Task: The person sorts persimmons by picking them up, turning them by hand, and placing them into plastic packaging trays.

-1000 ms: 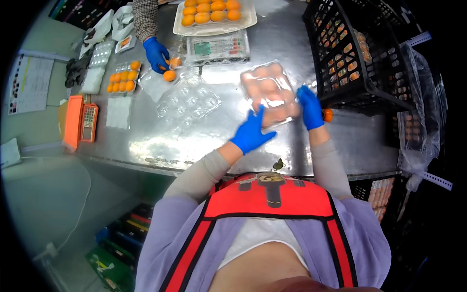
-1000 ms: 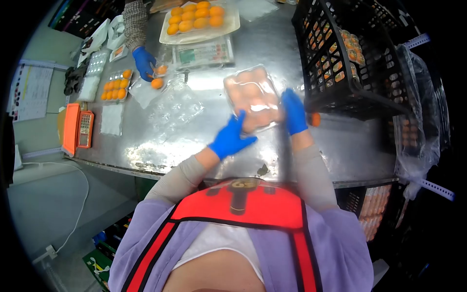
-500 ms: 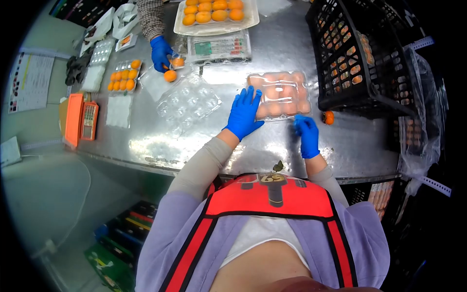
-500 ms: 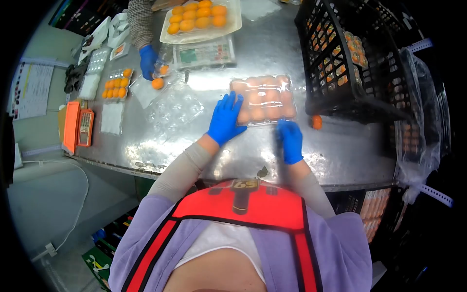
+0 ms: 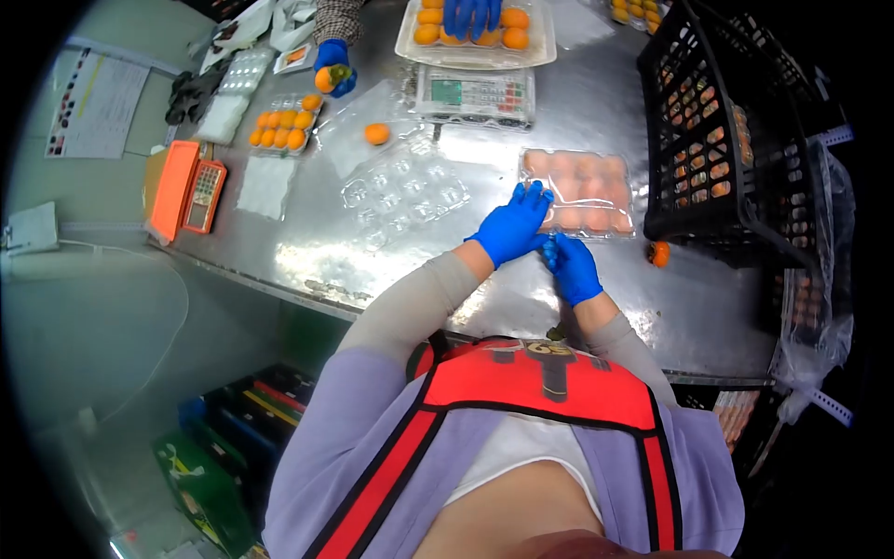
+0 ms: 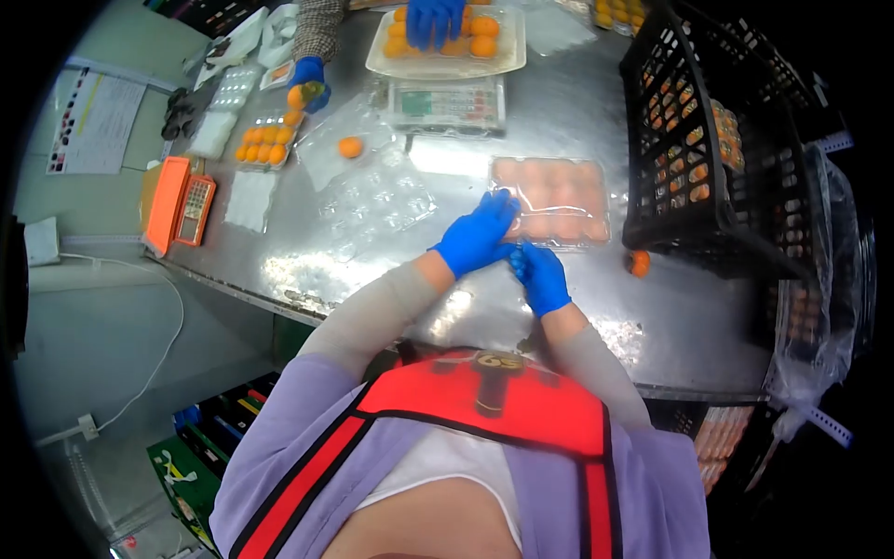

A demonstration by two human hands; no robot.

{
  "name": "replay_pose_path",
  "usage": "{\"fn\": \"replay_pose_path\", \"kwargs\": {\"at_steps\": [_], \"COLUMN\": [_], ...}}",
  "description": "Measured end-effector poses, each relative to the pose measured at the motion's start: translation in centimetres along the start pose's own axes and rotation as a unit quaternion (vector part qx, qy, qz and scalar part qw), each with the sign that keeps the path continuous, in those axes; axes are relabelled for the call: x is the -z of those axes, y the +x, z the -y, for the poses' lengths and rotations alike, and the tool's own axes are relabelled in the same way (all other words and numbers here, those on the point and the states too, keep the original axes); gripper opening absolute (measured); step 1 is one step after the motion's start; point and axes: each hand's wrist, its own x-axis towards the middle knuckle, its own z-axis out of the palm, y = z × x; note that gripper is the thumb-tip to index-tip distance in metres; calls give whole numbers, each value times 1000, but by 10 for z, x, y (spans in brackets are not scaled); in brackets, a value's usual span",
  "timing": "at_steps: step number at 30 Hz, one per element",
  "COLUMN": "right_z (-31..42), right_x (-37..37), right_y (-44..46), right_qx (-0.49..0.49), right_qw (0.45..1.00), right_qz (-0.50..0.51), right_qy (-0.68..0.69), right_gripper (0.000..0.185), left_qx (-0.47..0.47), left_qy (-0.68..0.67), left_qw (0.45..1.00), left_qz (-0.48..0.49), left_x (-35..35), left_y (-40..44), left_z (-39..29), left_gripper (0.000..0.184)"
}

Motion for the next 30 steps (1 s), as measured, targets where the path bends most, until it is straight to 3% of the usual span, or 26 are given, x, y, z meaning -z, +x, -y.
{"fn": "replay_pose_path", "kwargs": {"at_steps": [5, 15, 18, 20, 26, 28, 30], "right_z": [11, 24, 29, 8, 7, 9, 15], "right_x": [-19, -28, -26, 0, 3, 3, 13], "right_y": [-10, -8, 1, 23, 12, 10, 7], "right_qx": [93, 114, 61, -21, -14, 9, 0], "right_qw": [995, 992, 987, 986, 989, 996, 997], "right_qz": [-17, -49, -132, -150, -134, -77, -59], "right_qy": [-17, -14, -69, -73, -54, -48, -44], "right_gripper": [16, 21, 17, 20, 12, 13, 15], "left_qx": [-45, -103, -131, -95, -41, -74, -66], "left_qy": [53, 138, 132, 138, 103, 66, 70], "left_qw": [998, 984, 982, 984, 994, 990, 992], "left_qz": [-2, 38, -15, 64, -20, -101, -87], "left_x": [-1, 11, 10, 33, 65, 72, 81], "left_y": [8, 22, 29, 36, 46, 53, 57], "left_z": [-2, 0, 5, -5, -6, 2, 4], "left_gripper": [55, 52, 51, 50, 39, 38, 37]}}
